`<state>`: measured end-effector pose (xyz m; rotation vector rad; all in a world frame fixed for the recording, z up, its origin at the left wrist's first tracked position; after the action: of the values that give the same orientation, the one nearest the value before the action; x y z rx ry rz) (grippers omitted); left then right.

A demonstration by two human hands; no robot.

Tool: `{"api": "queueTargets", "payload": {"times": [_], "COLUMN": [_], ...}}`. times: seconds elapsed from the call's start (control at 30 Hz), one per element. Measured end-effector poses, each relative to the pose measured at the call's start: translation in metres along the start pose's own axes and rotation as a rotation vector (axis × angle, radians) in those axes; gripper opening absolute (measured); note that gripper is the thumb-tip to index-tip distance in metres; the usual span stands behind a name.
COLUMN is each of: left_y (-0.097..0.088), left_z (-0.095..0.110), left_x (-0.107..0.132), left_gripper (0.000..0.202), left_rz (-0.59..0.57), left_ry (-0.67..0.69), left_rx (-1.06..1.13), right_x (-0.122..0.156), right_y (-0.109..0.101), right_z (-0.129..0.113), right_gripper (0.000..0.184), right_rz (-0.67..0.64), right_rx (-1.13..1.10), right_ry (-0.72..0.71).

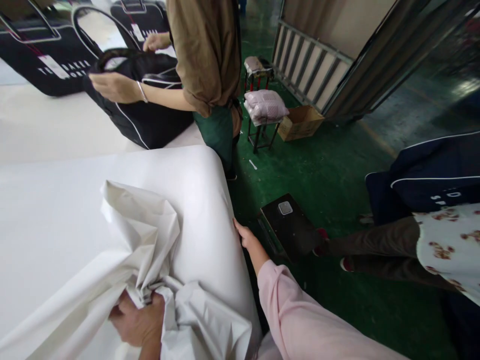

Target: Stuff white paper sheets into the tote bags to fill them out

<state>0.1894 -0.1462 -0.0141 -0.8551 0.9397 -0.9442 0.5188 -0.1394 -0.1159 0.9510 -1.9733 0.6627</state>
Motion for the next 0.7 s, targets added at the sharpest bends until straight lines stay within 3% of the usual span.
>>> {"api": "queueTargets", "payload": {"times": [0.13,0.3,0.53,0.7], "left_y": [-0.001,0.002,0.009,0.005], "left_z": [0.001,-0.002,-0.008,-0.004], "left_x": [-0.001,-0.002,-0.002,0.0], "left_gripper": [0.088,0.088,0.087,0.087], "left_rz": [-0.001,0.015,0.053,0.069], "left_ry": [0.0,0.002,0.027,0.066], "left_rx": [-0.01,-0.008,-0.01,0.005], "right_x": [-0.009,-0.012,0.005,0.012], "right_y": [0.009,0.011,0.013,0.015], "right_z": [0.005,-0.002,-0.008,-0.015], "right_gripper": [0.048,0.042,0.019,0.021], "right_rz": [-0.073,0.106,0.431,0.481], "right_rx": [-0.077,-0.036,0.337,0.617], "right_ry": [0.051,-0.047,-0.272,-0.417]}}
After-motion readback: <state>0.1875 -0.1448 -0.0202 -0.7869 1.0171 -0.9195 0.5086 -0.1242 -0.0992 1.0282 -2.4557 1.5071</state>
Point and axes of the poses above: each hand's wrist, its own x-axis away from the middle knuckle, its own y-axis out of the palm, z = x × y, the point moved 1 cm from there along -x, towards the middle knuckle, and after that the axes turned 7 degrees about y, right-handed, at the moved point
